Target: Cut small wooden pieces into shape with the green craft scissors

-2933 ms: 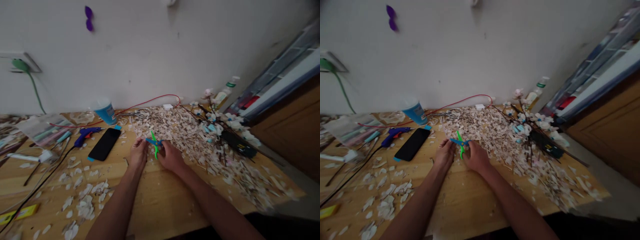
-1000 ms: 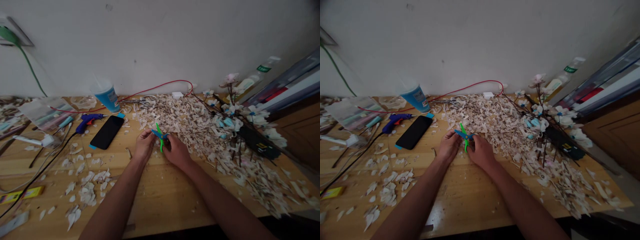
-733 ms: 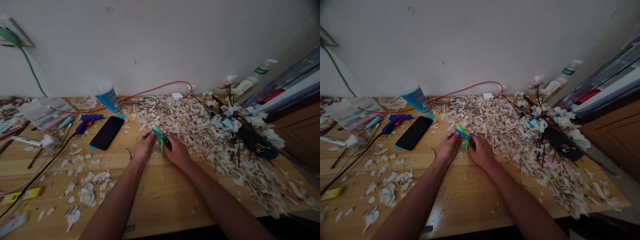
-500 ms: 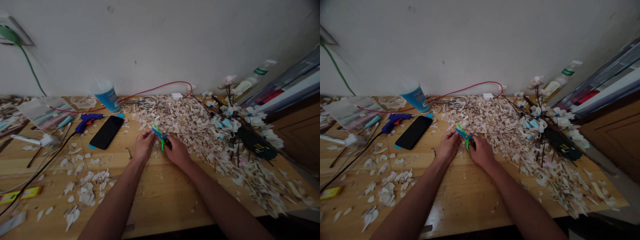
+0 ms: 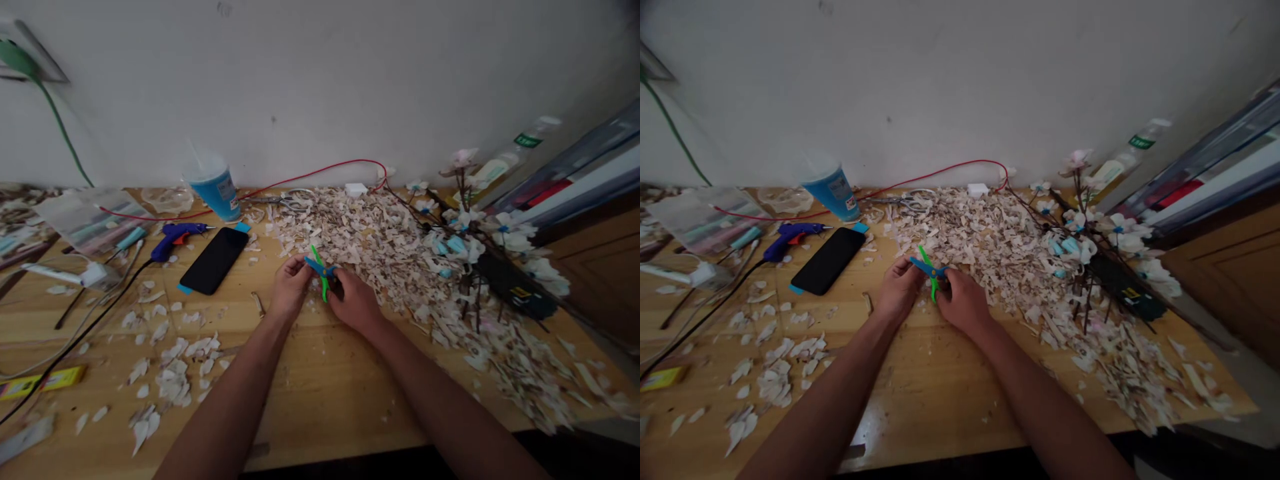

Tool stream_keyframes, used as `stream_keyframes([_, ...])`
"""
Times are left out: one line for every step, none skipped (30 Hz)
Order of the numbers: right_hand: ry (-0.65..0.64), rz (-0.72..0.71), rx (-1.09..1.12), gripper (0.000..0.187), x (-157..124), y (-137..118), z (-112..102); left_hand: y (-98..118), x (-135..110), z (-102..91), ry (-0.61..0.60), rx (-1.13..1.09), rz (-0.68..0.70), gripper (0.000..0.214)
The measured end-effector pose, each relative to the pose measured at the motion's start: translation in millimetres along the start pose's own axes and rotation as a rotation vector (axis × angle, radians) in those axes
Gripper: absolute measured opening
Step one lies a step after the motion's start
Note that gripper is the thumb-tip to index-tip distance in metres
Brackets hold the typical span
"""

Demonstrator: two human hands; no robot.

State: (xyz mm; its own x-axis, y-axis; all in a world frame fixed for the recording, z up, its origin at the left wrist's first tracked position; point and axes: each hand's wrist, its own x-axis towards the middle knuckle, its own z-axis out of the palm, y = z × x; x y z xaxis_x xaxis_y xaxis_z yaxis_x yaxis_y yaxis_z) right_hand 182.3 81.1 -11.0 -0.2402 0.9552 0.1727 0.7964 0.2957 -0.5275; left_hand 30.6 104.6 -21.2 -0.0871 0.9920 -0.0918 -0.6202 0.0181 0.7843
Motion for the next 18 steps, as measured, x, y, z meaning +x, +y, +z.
stream_keyframes([0.003,-0.004,0.004,0.027,-0.1,0.4,0.2,-0.3,0.0,-0.3,-0.001,-0.003,-0.002,0.028])
stream_keyframes([0.004,-0.007,0.008,0.027,-0.2,0.8,0.5,-0.5,0.0,-0.6,-0.002,-0.003,-0.003,0.027])
stream_keyframes([0.005,-0.007,0.012,0.027,-0.2,1.2,0.8,-0.8,0.1,-1.1,-0.002,0.0,-0.002,0.026])
stream_keyframes([0.005,-0.005,0.017,0.026,-0.2,1.7,1.1,-1.0,0.2,-1.6,-0.003,0.002,-0.001,0.026])
stream_keyframes([0.006,-0.004,0.024,0.026,-0.1,2.1,1.5,-1.1,0.4,-2.0,-0.008,0.004,-0.001,0.025])
stream_keyframes([0.008,-0.005,0.032,0.026,0.1,2.5,1.8,-1.2,0.7,-2.5,-0.013,0.006,-0.001,0.025])
stream_keyframes([0.009,-0.009,0.04,0.026,0.2,2.8,2.0,-1.3,1.0,-3.0,-0.016,0.006,0.001,0.025])
stream_keyframes([0.009,-0.013,0.045,0.026,0.4,3.1,2.2,-1.4,1.3,-3.5,-0.018,0.006,0.004,0.025])
stream_keyframes([0.006,-0.016,0.048,0.026,0.5,3.2,2.4,-1.5,1.5,-3.9,-0.018,0.005,0.008,0.026])
stream_keyframes([0.002,-0.017,0.047,0.025,0.6,3.3,2.7,-1.6,1.7,-4.2,-0.017,0.005,0.012,0.026])
stream_keyframes([-0.001,-0.015,0.044,0.025,0.7,3.3,2.9,-1.6,1.7,-4.5,-0.016,0.005,0.013,0.025])
stream_keyframes([-0.003,-0.012,0.041,0.025,0.8,3.3,3.2,-1.6,1.7,-4.6,-0.016,0.003,0.011,0.025])
stream_keyframes([-0.002,-0.009,0.038,0.024,0.8,3.2,3.5,-1.4,1.5,-4.5,-0.017,-0.003,0.006,0.024])
stream_keyframes([0.001,-0.009,0.035,0.024,0.9,3.0,3.7,-1.0,1.3,-4.3,-0.019,-0.011,0.0,0.023])
stream_keyframes([0.003,-0.012,0.032,0.023,1.0,2.7,3.8,-0.6,1.0,-3.8,-0.022,-0.022,-0.004,0.023])
stream_keyframes([0.003,-0.018,0.027,0.024,1.0,2.3,3.9,0.0,0.8,-3.2,-0.026,-0.034,-0.006,0.023])
stream_keyframes([0.0,-0.023,0.02,0.024,1.0,1.8,3.7,0.5,0.5,-2.4,-0.031,-0.046,-0.008,0.024])
stream_keyframes([-0.004,-0.026,0.012,0.025,1.0,1.2,3.5,1.1,0.4,-1.7,-0.034,-0.056,-0.01,0.024])
